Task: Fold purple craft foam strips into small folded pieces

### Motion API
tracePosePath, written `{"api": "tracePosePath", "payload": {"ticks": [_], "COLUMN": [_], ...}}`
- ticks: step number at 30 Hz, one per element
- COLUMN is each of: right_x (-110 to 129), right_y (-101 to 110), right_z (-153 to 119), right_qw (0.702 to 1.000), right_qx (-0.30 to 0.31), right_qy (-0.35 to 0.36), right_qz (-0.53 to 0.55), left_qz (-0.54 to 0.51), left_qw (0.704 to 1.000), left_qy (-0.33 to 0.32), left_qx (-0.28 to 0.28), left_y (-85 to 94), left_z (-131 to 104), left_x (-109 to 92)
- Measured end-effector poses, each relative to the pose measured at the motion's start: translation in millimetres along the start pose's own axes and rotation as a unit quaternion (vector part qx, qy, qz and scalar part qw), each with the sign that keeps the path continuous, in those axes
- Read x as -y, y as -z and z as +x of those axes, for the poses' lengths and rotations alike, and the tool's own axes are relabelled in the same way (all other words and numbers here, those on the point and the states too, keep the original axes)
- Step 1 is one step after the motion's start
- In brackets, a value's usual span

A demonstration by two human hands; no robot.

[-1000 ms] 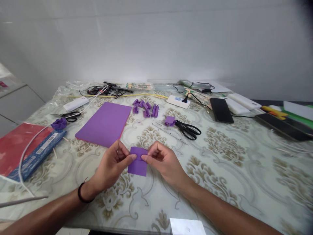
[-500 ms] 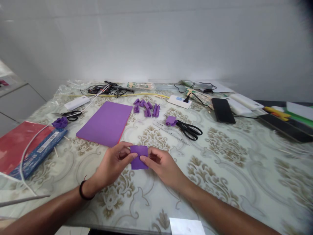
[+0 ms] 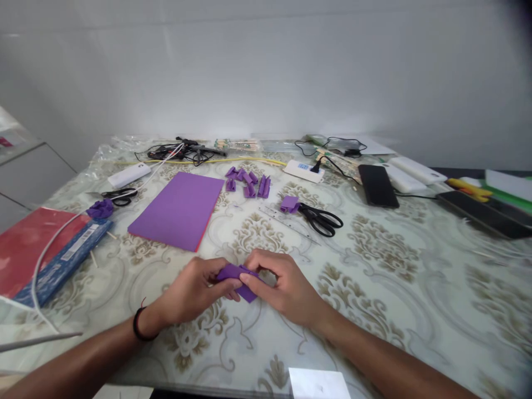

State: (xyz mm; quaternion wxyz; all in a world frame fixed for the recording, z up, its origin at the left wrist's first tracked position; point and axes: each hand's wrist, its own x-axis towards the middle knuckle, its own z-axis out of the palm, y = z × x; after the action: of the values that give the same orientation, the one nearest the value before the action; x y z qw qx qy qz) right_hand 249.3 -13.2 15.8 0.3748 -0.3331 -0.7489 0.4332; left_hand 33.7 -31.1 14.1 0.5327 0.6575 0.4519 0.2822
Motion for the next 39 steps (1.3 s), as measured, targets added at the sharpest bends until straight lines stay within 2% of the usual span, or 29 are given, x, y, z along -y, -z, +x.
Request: {"api": "tracePosePath", "payload": {"ticks": [6,11,16,20,25,32,39], "right_x": [-2.0,-2.5,-1.4,0.8,-0.7,-6.5,-8.1], "right_y": [-2.2,-2.0,-2.7,-0.2,0.8,-4.1,-1.6], "right_z": [1.0,2.5,1.6,2.8,4.3,2.1,3.5], "right_qw": [1.0,0.998,0.998,0.997,0.994,0.99,0.989], "right_qx": [0.014,0.052,0.033,0.037,0.044,0.044,0.044], "right_qy": [-0.021,0.011,-0.036,-0.061,-0.087,-0.124,-0.108], "right_qz": [-0.012,-0.013,-0.029,0.006,0.056,0.057,0.086], "left_qz": [0.068,0.11,0.079,0.001,-0.089,-0.044,-0.019], "left_qw": [0.997,0.994,0.997,1.0,0.996,0.999,0.999], "left_qy": [-0.005,-0.002,0.007,0.017,-0.001,-0.007,-0.026], "left_qx": [-0.032,0.006,0.011,0.002,-0.021,0.007,0.001], "left_y": [0.4,1.8,2.7,4.6,8.5,7.8,8.7], "left_z": [-0.9,-1.2,-0.4,1.4,4.3,3.1,2.7], "left_x": [0.8,0.2,-1.1,0.7,8.8,4.3,-6.1]}}
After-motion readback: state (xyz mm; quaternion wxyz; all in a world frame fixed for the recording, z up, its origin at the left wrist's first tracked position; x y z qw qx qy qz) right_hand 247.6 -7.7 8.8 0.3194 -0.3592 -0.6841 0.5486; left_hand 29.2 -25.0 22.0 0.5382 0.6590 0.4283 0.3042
